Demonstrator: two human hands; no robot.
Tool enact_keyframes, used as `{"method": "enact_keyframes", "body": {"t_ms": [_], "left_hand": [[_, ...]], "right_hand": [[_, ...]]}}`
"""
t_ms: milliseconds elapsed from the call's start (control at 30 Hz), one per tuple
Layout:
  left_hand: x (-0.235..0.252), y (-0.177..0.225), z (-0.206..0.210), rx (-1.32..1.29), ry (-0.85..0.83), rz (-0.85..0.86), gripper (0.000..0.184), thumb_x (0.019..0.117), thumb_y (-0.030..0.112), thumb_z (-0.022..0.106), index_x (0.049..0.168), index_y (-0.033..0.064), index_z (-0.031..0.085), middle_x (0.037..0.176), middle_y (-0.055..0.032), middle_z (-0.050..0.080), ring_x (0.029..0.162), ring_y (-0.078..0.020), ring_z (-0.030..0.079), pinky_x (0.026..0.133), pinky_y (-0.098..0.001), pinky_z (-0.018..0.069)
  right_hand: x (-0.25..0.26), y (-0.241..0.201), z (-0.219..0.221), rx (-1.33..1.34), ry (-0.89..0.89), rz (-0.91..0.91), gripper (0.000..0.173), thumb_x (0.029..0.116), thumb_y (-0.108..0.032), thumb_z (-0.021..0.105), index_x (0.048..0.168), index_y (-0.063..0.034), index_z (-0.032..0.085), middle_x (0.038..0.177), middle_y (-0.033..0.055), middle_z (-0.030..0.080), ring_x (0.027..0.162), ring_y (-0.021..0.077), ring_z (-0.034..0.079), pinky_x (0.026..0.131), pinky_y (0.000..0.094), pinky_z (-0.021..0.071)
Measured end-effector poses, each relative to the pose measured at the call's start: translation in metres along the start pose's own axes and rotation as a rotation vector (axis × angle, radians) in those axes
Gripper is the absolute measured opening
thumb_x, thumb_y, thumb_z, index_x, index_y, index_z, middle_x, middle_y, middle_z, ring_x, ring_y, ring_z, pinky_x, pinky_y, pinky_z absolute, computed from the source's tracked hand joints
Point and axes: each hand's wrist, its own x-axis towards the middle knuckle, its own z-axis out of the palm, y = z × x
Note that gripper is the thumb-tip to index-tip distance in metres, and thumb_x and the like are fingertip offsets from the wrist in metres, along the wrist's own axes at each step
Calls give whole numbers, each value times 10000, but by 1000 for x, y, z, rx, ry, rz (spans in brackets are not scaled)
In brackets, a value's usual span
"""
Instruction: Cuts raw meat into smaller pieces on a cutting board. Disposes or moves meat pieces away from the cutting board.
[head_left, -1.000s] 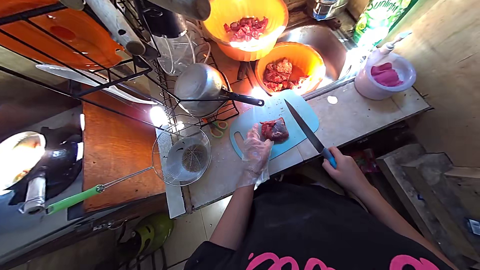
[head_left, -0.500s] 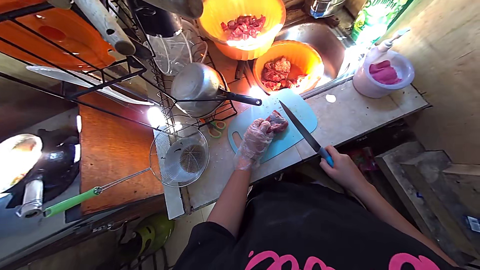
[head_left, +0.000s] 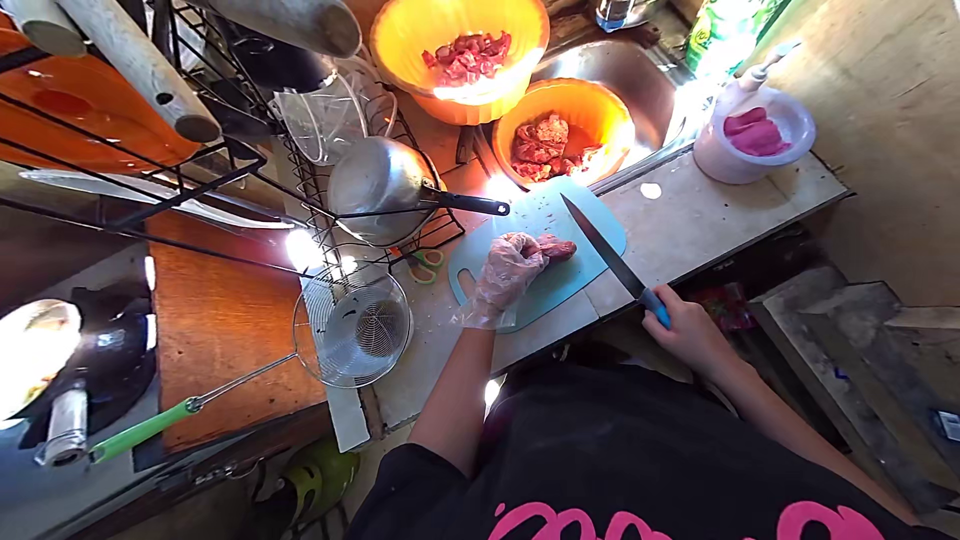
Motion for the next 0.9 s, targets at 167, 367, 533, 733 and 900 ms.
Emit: {"method": "enact_keyframes", "body": {"t_ms": [167,367,533,733,900], "left_hand": [[16,8,2,375,-73,345,114,867,42,747,967,-13,736,1089,-204,702,1028,-355,699,899,-496,574],[-2,4,-18,591,-169,202,175,911,50,680,1069,16,748,1212,-213,679,1114,-377,679,929,-533,568],[-27,-5,11,532,-17,93,547,821,419,812,1200,35,718,1296,-242,649,1253,-405,605,1060,-544,479],[-12,-2,41,533,21,-6,618,842,430,802,1303,48,651,1352,-226,610,1282,-391,573,1087,-530,450],[-1,-14,42,538,185,209,421,896,223,745,1245,-1,675,1282,-240,645,1210,-401,622,1033,-528,494]], "right_hand": [[-1,3,0,-2,-1,16,303,985,-161,528,1212,28,592,793,174,650,708,329,651,641,502,507],[-6,7,-2,19,33,36,296,976,-156,528,1199,27,595,773,160,639,683,311,638,626,488,502],[-5,12,2,19,8,50,306,982,-158,531,1217,28,590,797,183,648,712,338,651,652,513,509],[-1,4,2,19,20,24,310,984,-164,527,1216,32,590,794,183,647,714,336,652,654,509,511],[-1,2,5,21,22,2,312,980,-161,535,1213,37,593,801,188,654,718,341,657,656,511,513]]}}
